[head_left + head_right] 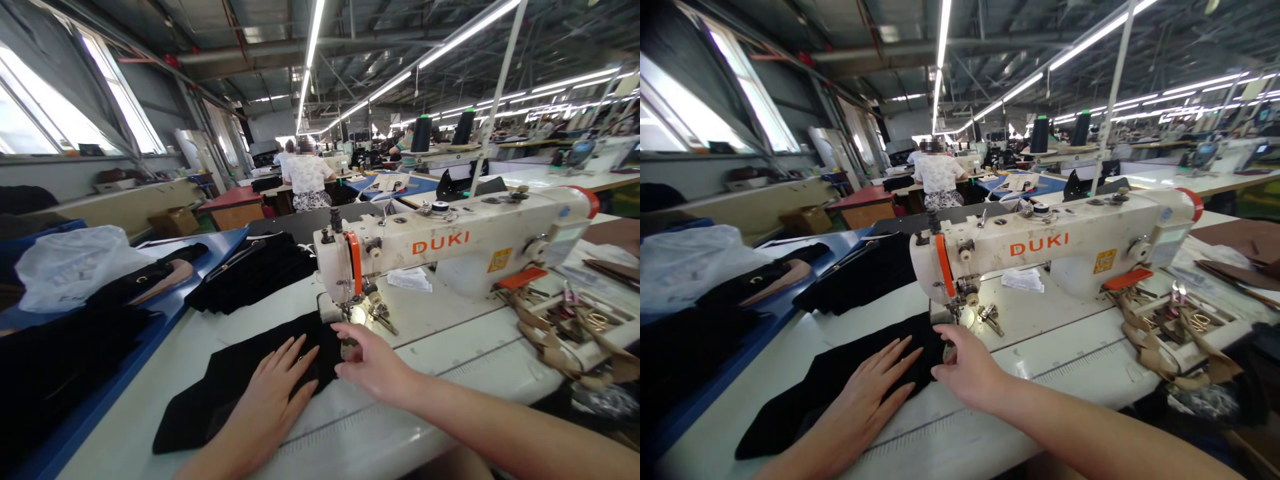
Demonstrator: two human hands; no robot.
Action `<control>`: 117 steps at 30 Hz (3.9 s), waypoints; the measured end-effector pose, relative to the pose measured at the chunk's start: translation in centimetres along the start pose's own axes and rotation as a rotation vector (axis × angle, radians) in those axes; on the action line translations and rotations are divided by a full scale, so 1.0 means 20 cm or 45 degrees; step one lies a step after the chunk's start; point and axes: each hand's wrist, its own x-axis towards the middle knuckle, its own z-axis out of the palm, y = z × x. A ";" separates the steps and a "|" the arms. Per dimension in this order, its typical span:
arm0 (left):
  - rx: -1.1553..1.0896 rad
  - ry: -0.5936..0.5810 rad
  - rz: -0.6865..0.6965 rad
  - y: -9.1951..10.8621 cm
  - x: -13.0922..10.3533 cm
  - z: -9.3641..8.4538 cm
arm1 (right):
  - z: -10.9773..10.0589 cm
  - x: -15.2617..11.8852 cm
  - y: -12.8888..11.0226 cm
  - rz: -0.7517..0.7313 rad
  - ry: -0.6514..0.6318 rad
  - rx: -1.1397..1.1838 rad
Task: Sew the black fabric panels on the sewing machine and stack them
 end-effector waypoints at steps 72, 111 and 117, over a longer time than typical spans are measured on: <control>-0.016 0.792 0.420 0.12 0.16 -0.04 | -0.20 -0.06 -0.03 -0.847 0.100 -1.023; 0.032 0.339 0.527 0.07 0.38 0.07 | -0.22 -0.02 0.06 -0.855 -0.230 -1.186; 0.095 0.371 0.553 0.08 0.38 0.06 | -0.25 0.11 0.05 -0.803 -0.156 -1.402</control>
